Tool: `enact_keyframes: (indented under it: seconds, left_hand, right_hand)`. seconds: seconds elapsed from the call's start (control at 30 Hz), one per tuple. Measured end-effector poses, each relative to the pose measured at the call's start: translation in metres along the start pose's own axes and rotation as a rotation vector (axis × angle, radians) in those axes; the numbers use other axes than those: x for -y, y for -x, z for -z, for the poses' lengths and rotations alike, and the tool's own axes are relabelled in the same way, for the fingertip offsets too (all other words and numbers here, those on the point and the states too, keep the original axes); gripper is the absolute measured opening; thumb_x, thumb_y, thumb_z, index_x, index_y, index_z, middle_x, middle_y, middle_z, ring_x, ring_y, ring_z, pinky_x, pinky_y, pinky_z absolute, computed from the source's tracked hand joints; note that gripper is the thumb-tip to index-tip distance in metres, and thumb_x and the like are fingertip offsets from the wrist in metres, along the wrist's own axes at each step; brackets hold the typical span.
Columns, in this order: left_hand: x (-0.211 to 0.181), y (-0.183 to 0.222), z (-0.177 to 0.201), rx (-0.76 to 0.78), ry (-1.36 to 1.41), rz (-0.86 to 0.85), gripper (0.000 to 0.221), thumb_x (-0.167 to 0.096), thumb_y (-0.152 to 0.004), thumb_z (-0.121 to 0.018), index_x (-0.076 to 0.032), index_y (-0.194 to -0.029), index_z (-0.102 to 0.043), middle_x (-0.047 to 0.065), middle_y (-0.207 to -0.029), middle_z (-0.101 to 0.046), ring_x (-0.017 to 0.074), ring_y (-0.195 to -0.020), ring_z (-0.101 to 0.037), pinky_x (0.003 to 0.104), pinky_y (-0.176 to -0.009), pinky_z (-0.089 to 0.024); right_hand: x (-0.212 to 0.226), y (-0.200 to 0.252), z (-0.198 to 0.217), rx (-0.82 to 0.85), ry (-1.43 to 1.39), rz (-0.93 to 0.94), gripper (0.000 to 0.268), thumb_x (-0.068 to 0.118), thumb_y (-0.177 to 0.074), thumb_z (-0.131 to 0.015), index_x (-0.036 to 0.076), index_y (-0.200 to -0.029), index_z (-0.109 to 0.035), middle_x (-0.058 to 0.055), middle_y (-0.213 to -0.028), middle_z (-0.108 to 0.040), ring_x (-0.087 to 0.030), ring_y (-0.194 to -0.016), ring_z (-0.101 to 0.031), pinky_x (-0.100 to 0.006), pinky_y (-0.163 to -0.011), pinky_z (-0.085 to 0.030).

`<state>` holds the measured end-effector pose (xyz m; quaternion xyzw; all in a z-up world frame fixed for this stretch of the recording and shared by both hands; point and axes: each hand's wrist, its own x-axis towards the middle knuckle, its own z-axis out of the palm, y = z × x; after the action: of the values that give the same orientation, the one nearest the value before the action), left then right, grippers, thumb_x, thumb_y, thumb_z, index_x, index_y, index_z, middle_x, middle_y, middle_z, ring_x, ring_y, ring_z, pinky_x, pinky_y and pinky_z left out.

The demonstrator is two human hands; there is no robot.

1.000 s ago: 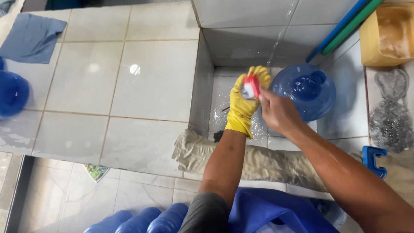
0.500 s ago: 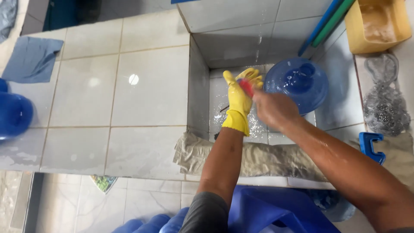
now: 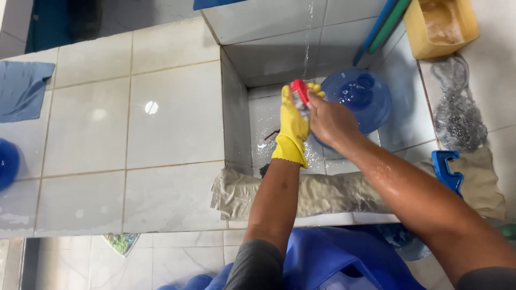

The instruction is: Scrubbing the exterior and interior of a large plastic water jug using a sponge, brush, and water at a washing station.

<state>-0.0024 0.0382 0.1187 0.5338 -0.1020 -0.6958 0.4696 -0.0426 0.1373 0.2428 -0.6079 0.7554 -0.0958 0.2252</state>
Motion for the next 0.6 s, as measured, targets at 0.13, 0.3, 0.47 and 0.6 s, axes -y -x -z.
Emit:
enact_keyframes:
  seconds: [0.13, 0.3, 0.47, 0.6]
  left_hand:
    - [0.048, -0.128, 0.042, 0.544, 0.458, 0.248, 0.047, -0.046, -0.099, -0.065, -0.004, -0.118, -0.070, 0.018, -0.117, -0.073, 0.0368, -0.101, -0.072, 0.048, -0.088, -0.060]
    - [0.043, -0.060, 0.031, 0.631, 0.232, 0.298, 0.057, -0.041, -0.109, -0.053, 0.010, -0.133, -0.062, 0.027, -0.138, -0.061, 0.0477, -0.122, -0.061, 0.049, -0.106, -0.054]
    - [0.006, -0.101, 0.015, 0.464, 0.271, 0.275, 0.051, -0.054, -0.103, -0.048, -0.011, -0.113, -0.073, 0.013, -0.119, -0.074, 0.0325, -0.097, -0.075, 0.045, -0.080, -0.066]
    - [-0.013, -0.083, 0.002, 0.437, 0.192, 0.325, 0.060, -0.066, -0.093, -0.049, -0.017, -0.116, -0.073, 0.011, -0.118, -0.075, 0.0293, -0.091, -0.077, 0.037, -0.072, -0.065]
  right_hand:
    - [0.008, 0.011, 0.009, 0.104, -0.145, -0.094, 0.043, 0.037, -0.106, -0.034, 0.033, -0.139, -0.061, -0.024, -0.106, -0.075, -0.045, -0.105, -0.071, -0.058, -0.092, -0.057]
    - [-0.036, 0.002, -0.025, -0.068, -0.153, -0.204, 0.048, 0.035, -0.108, -0.034, 0.028, -0.153, -0.049, -0.029, -0.112, -0.072, -0.047, -0.109, -0.070, -0.058, -0.095, -0.056]
    - [-0.091, 0.075, -0.005, -0.110, -0.251, -0.400, 0.048, 0.041, -0.108, -0.035, 0.009, -0.119, -0.069, -0.028, -0.102, -0.076, -0.048, -0.107, -0.071, -0.062, -0.093, -0.054]
    - [-0.270, 0.094, 0.006, -0.256, 0.137, -0.606, 0.039, 0.039, -0.111, -0.036, 0.018, -0.128, -0.065, -0.022, -0.103, -0.077, -0.047, -0.105, -0.073, -0.058, -0.095, -0.056]
